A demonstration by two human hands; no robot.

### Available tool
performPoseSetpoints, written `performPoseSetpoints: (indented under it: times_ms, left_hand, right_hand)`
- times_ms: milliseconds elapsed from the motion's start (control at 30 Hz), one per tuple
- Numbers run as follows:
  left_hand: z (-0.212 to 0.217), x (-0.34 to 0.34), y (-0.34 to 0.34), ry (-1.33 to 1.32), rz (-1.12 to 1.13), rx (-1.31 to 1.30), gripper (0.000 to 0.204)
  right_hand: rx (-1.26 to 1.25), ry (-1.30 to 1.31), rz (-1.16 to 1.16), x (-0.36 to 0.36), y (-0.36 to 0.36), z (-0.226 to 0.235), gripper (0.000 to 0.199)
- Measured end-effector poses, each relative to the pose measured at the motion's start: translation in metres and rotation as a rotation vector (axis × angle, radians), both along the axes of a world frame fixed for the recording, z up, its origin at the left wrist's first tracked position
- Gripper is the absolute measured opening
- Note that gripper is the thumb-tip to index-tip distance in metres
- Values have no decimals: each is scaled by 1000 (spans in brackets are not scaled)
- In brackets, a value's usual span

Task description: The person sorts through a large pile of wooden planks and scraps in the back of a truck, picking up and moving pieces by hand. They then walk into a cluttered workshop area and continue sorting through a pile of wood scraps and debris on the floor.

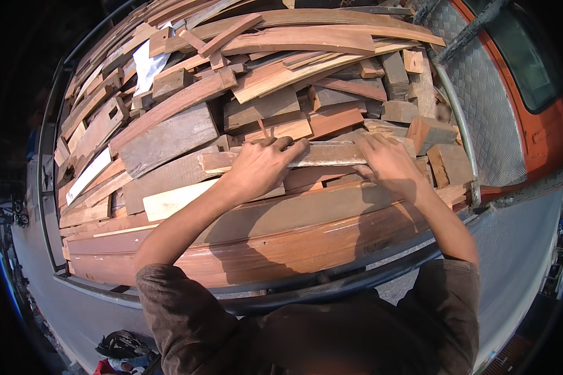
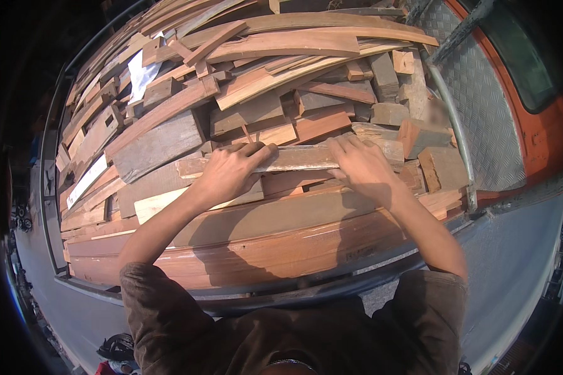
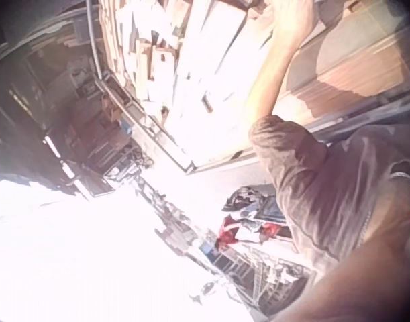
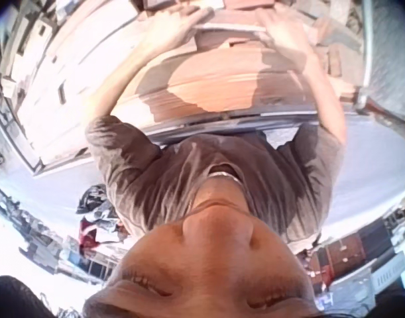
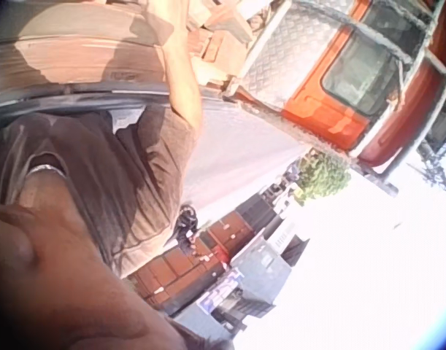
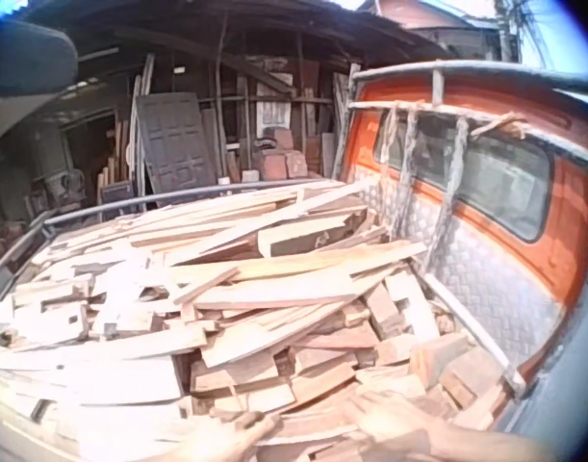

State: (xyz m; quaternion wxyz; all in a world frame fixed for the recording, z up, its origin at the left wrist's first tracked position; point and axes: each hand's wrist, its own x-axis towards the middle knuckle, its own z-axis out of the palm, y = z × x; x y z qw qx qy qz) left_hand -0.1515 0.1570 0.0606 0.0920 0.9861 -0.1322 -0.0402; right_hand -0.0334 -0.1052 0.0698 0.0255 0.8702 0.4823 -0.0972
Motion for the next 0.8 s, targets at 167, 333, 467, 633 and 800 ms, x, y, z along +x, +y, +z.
performPoseSetpoints:
  times_ms: [167,333,467,633,800]
  left_hand:
    - [-49,46,-13,-377,-59,24,65]
    - [-85,48,-47,-215,-18,-137,84]
    - [-88,59,-23,-136,215,-219,87]
    - [-122,108,13,-295,264,18,97]
    - [-138,123,-34,-154,217,152,120]
  right_hand:
    - [149,-468,47,41,-28,-28,62]
    - [117,-302,-94,57,-37,-85,66]
    - [166,53,-200,75,-39,-91,67]
    - [206,-12,-252,117,-16,-126,101]
    - [53,-180,-31,139,2,-147,132]
